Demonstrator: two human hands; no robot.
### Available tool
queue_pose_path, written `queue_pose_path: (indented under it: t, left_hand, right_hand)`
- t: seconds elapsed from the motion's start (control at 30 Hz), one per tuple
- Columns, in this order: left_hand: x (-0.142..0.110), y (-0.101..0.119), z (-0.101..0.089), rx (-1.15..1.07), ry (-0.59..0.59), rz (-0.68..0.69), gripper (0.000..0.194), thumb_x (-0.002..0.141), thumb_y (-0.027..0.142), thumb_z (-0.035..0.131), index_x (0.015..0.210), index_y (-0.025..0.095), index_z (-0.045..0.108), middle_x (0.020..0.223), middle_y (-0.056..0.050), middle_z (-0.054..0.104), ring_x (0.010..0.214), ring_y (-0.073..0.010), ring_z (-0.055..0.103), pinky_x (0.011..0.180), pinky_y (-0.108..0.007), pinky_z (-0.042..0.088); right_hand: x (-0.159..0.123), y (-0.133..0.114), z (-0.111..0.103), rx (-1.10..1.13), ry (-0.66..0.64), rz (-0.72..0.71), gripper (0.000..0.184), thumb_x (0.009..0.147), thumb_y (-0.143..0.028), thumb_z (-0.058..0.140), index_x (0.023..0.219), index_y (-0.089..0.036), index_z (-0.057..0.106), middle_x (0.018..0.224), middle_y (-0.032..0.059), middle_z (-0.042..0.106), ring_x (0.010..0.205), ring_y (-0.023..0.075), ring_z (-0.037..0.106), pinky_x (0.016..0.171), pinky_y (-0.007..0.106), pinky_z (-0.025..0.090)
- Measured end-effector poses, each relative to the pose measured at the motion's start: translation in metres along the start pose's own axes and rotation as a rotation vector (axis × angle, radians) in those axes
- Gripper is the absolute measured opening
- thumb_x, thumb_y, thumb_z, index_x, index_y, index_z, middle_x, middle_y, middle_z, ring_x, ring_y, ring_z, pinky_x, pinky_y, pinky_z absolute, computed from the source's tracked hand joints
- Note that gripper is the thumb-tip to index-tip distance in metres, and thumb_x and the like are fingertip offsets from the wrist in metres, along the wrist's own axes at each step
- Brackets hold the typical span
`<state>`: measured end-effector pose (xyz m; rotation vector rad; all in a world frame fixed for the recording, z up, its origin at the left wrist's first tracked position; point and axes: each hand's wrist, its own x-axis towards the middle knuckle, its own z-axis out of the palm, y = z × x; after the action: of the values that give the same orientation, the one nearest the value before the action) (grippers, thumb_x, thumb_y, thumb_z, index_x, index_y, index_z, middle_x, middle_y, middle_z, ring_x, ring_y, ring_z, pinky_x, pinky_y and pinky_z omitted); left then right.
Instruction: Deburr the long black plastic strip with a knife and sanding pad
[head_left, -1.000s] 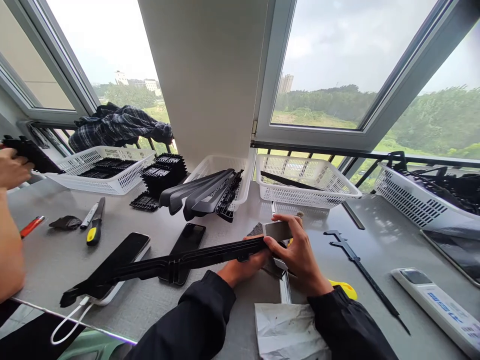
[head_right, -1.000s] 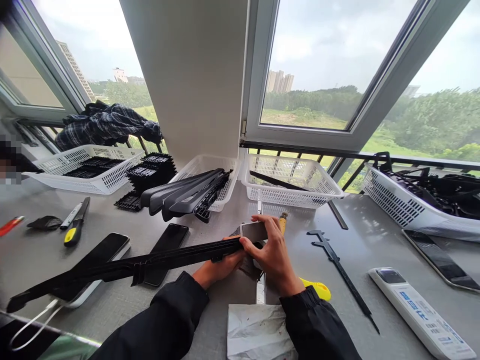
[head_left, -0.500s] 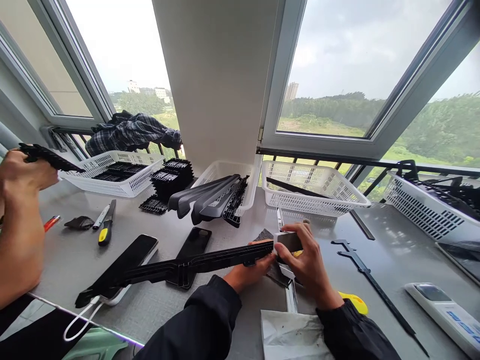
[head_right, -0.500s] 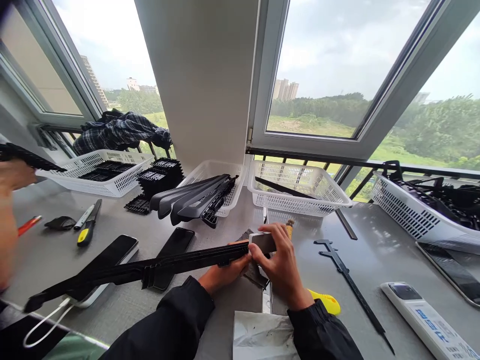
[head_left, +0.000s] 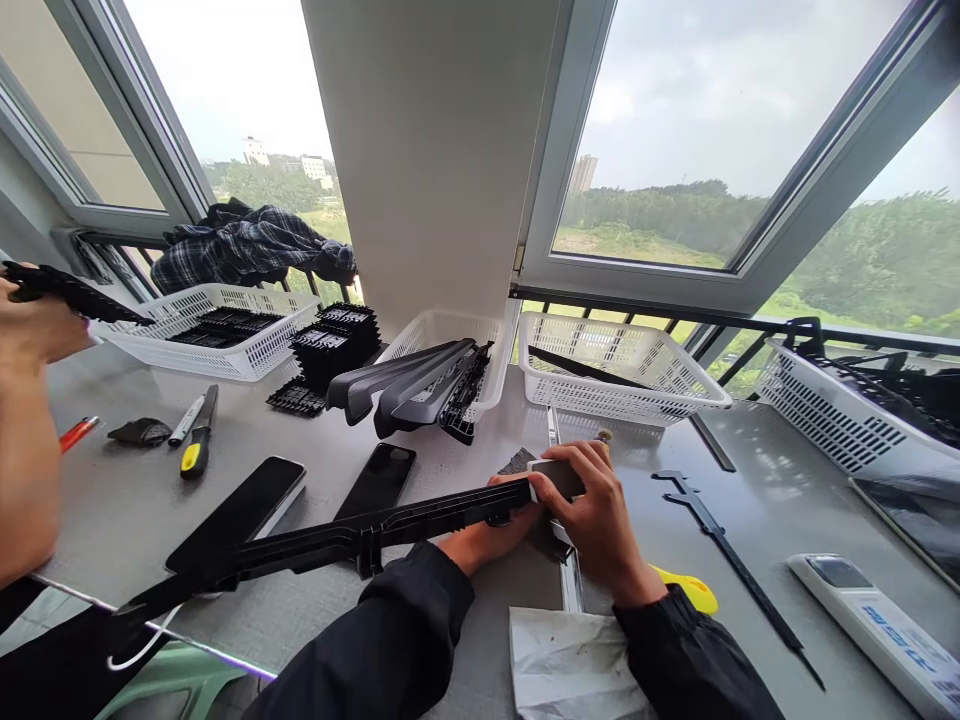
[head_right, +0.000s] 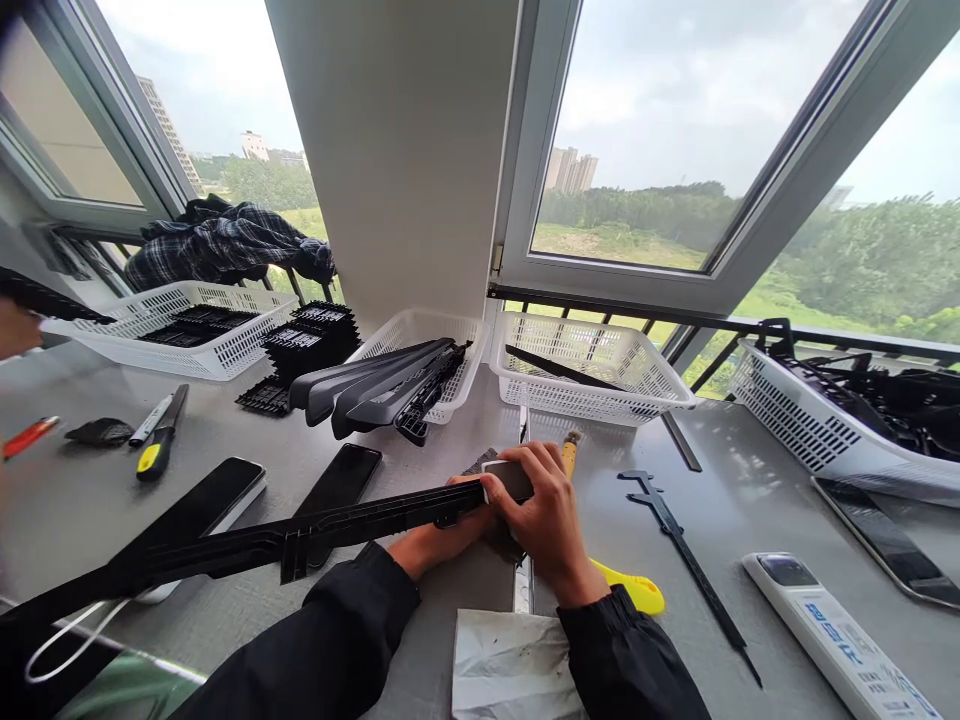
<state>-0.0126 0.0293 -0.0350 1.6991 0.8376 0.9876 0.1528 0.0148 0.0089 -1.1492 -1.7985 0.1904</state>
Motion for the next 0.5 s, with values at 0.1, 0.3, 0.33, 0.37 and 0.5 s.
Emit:
queue_pose_path:
  t: [0.1, 0.3, 0.33, 0.37, 0.5]
  left_hand:
    - [-0.001, 0.005, -0.002, 0.003, -0.005, 0.025, 0.038, 0.103, 0.049, 0.057, 0.081, 0.019, 0.060, 0.078, 0.000, 0.058, 0.075, -0.0160, 0.051, 0.073, -0.030, 0.048]
    - [-0.002, 0.015, -0.006, 0.011, -0.006, 0.047, 0.037, 0.107, 0.049, 0.051, 0.104, 0.018, 0.072, 0.091, -0.003, 0.070, 0.083, -0.0189, 0.059, 0.080, -0.032, 0.049]
    - [-0.002, 0.016, -0.005, 0.012, -0.006, 0.041, 0.037, 0.107, 0.048, 0.052, 0.105, 0.018, 0.073, 0.092, -0.003, 0.070, 0.085, -0.0197, 0.060, 0.081, -0.032, 0.050]
    - [-0.002, 0.017, -0.005, 0.012, -0.006, 0.033, 0.036, 0.107, 0.048, 0.052, 0.105, 0.018, 0.073, 0.090, -0.003, 0.070, 0.085, -0.0200, 0.061, 0.082, -0.032, 0.051]
    - [-0.002, 0.019, -0.004, -0.018, 0.002, 0.023, 0.034, 0.104, 0.047, 0.054, 0.105, 0.018, 0.073, 0.089, -0.003, 0.069, 0.083, -0.0197, 0.061, 0.083, -0.033, 0.052]
  right_hand:
    - [0.001, 0.007, -0.004, -0.037, 0.067, 0.035, 0.020, 0.101, -0.045, 0.070, 0.098, -0.026, 0.069, 0.096, 0.0049, 0.069, 0.097, 0.0299, 0.058, 0.087, 0.044, 0.047]
    - [0.000, 0.016, -0.005, 0.004, 0.040, 0.082, 0.029, 0.105, -0.049, 0.063, 0.087, -0.026, 0.068, 0.090, 0.0038, 0.069, 0.094, 0.0282, 0.058, 0.084, 0.041, 0.046]
    - [0.000, 0.018, -0.004, 0.001, 0.038, 0.086, 0.032, 0.105, -0.050, 0.063, 0.086, -0.026, 0.067, 0.088, 0.0037, 0.069, 0.092, 0.0280, 0.057, 0.083, 0.041, 0.045]
    - [0.000, 0.020, -0.004, -0.007, 0.048, 0.090, 0.034, 0.105, -0.052, 0.063, 0.085, -0.026, 0.067, 0.087, 0.0036, 0.069, 0.091, 0.0280, 0.057, 0.082, 0.040, 0.045]
    - [0.001, 0.024, -0.003, -0.042, 0.117, 0.098, 0.037, 0.104, -0.056, 0.064, 0.084, -0.026, 0.067, 0.085, 0.0039, 0.068, 0.089, 0.0282, 0.058, 0.080, 0.040, 0.046]
